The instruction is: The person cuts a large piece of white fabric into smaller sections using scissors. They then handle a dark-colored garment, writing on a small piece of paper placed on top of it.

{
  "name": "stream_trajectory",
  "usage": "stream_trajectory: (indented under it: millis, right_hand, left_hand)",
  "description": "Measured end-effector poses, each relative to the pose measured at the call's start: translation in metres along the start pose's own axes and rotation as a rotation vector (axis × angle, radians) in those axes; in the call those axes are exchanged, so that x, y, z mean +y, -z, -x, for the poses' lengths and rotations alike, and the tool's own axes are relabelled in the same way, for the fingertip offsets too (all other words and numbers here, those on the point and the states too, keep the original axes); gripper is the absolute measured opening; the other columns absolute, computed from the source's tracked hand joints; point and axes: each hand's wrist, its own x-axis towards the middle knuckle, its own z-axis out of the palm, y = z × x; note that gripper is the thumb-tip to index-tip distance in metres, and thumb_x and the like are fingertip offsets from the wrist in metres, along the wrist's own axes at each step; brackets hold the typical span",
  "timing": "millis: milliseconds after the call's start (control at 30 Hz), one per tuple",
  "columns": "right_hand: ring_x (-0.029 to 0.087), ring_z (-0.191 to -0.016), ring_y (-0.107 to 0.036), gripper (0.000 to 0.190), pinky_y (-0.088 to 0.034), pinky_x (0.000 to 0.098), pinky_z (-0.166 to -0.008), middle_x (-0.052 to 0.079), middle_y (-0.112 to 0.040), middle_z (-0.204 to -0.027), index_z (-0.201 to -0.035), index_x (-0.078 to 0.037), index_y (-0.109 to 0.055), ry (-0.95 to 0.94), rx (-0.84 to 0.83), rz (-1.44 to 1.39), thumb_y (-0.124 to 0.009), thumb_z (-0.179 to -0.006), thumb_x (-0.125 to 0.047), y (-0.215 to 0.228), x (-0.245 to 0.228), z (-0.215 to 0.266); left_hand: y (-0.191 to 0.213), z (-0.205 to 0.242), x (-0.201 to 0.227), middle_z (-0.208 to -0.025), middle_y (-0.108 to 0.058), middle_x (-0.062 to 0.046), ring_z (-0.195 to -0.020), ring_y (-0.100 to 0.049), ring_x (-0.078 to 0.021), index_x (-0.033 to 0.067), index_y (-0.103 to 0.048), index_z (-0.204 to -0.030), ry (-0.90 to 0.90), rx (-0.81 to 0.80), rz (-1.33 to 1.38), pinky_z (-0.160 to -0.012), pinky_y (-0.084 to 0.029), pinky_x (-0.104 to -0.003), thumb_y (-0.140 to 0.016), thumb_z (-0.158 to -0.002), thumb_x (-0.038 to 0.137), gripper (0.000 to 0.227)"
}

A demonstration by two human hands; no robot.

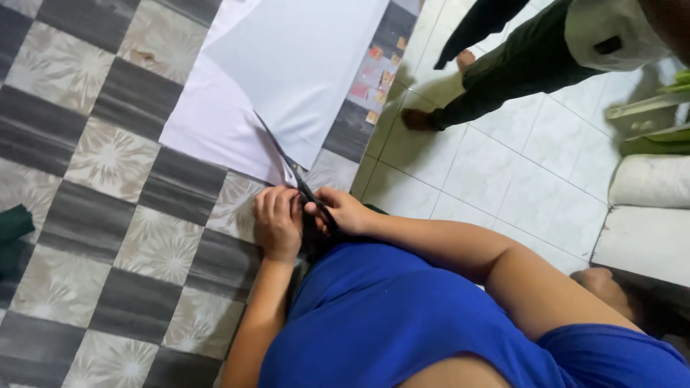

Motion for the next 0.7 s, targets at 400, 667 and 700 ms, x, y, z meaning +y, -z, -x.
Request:
stream_trajectory:
  millis: [400, 667, 700]
  right_hand:
    - [0.018, -0.059, -0.065, 0.033, -0.051, 0.0248, -0.052, 0.010, -0.062, -0.063, -0.095, -0.003, -0.057, -0.023, -0.006, 0.000, -0.065, -0.089, -0.034, 0.003, 0.012, -0.005]
    - [0.019, -0.057, -0.066, 0.034, -0.053, 0.0258, -0.050, 0.011, -0.064, -0.062, -0.093, -0.006, -0.058, -0.061, -0.006, 0.019, -0.064, -0.090, -0.039, 0.004, -0.005, 0.001]
    - [0.019, -0.057, -0.067, 0.036, -0.053, 0.0260, -0.051, 0.012, -0.064, -0.063, -0.094, -0.005, -0.057, -0.063, 0.002, 0.030, -0.064, -0.090, -0.040, 0.003, -0.010, 0.003]
  left_hand:
    - [0.019, -0.023, -0.005, -0.112, -0.056, -0.011, -0.100, -0.055, -0.0329, 0.0054, -0.057, -0.112, 0.116, 0.127, -0.001, -0.086, -0.041, -0.044, -0.056, -0.095, 0.018, 0.021]
    - [0.025, -0.051, -0.057, -0.149, -0.035, -0.018, -0.138, -0.023, -0.0411, 0.0010, -0.046, -0.137, 0.335, -0.183, -0.394, -0.108, -0.014, -0.061, -0.069, -0.081, 0.042, 0.073]
    - [0.023, -0.048, -0.063, -0.152, -0.031, -0.016, -0.141, -0.019, -0.0382, 0.0030, -0.042, -0.141, 0.353, -0.234, -0.437, -0.109, -0.008, -0.062, -0.065, -0.081, 0.052, 0.081]
